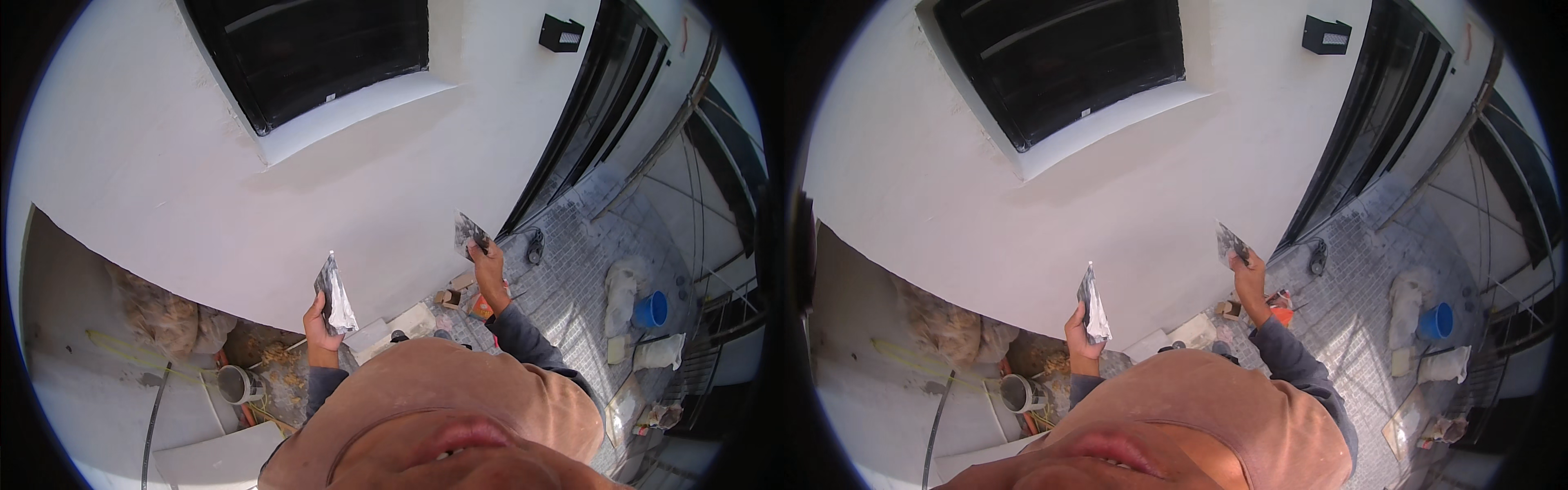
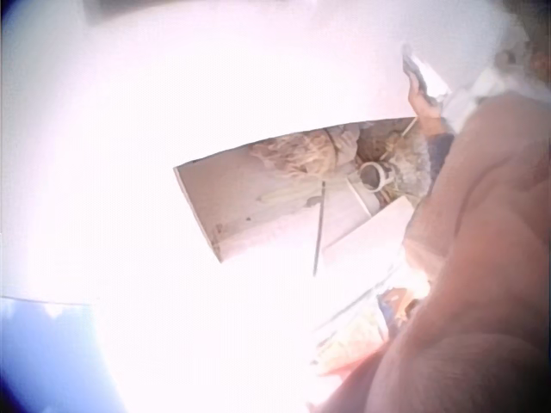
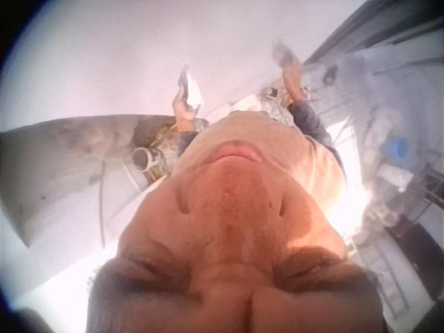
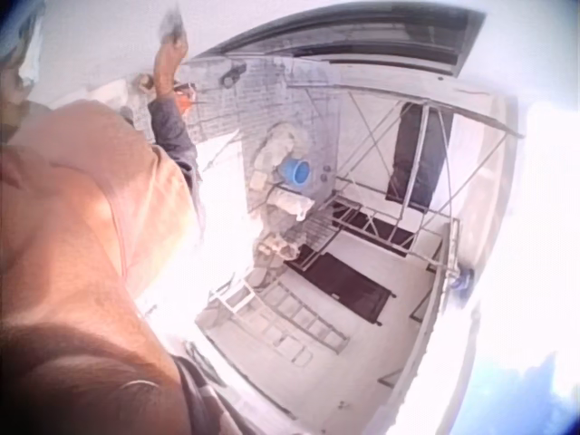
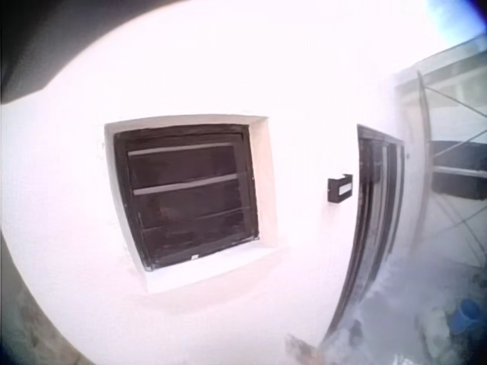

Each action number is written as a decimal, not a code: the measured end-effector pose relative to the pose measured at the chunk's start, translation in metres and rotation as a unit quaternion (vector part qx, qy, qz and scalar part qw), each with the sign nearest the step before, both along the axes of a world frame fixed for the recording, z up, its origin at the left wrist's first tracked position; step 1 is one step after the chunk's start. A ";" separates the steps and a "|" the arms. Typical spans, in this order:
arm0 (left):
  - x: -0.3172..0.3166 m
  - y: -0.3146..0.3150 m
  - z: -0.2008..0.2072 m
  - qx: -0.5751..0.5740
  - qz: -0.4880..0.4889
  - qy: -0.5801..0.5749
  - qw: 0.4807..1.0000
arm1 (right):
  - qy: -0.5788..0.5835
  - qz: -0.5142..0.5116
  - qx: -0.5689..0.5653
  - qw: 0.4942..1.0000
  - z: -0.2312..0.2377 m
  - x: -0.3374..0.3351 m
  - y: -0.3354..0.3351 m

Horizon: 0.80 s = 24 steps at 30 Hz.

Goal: The person applies white plaster to the exterior wall around a window frame using two metal trowels. They repeatedly transfer plaster from a larger trowel to a smaller one and smooth the surface around the window edges.

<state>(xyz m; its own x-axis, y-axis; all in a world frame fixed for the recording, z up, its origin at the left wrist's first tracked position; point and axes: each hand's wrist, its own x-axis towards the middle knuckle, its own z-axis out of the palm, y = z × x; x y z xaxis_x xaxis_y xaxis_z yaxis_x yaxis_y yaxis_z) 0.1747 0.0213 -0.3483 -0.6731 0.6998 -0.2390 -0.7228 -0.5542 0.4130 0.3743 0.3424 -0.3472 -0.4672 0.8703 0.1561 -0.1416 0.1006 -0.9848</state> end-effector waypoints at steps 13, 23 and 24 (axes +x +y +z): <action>0.051 0.060 0.058 -0.064 0.029 0.105 0.992 | 0.103 -0.303 0.787 0.527 0.336 -0.078 0.245; 0.083 0.046 0.055 -0.120 0.196 0.039 0.972 | 0.396 0.093 0.379 0.831 0.307 -0.063 0.193; 0.085 0.054 0.062 -0.079 0.194 0.046 0.977 | 0.408 0.174 0.295 0.846 0.282 -0.055 0.169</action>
<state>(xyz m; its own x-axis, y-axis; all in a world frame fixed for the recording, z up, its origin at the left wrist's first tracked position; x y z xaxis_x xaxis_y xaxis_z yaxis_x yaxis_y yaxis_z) 0.2597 0.0756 -0.2866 -0.9037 0.3477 -0.2497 -0.4275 -0.7027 0.5687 0.3193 0.5118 -0.0651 -0.2060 0.3614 0.9094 -0.8724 0.3531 -0.3379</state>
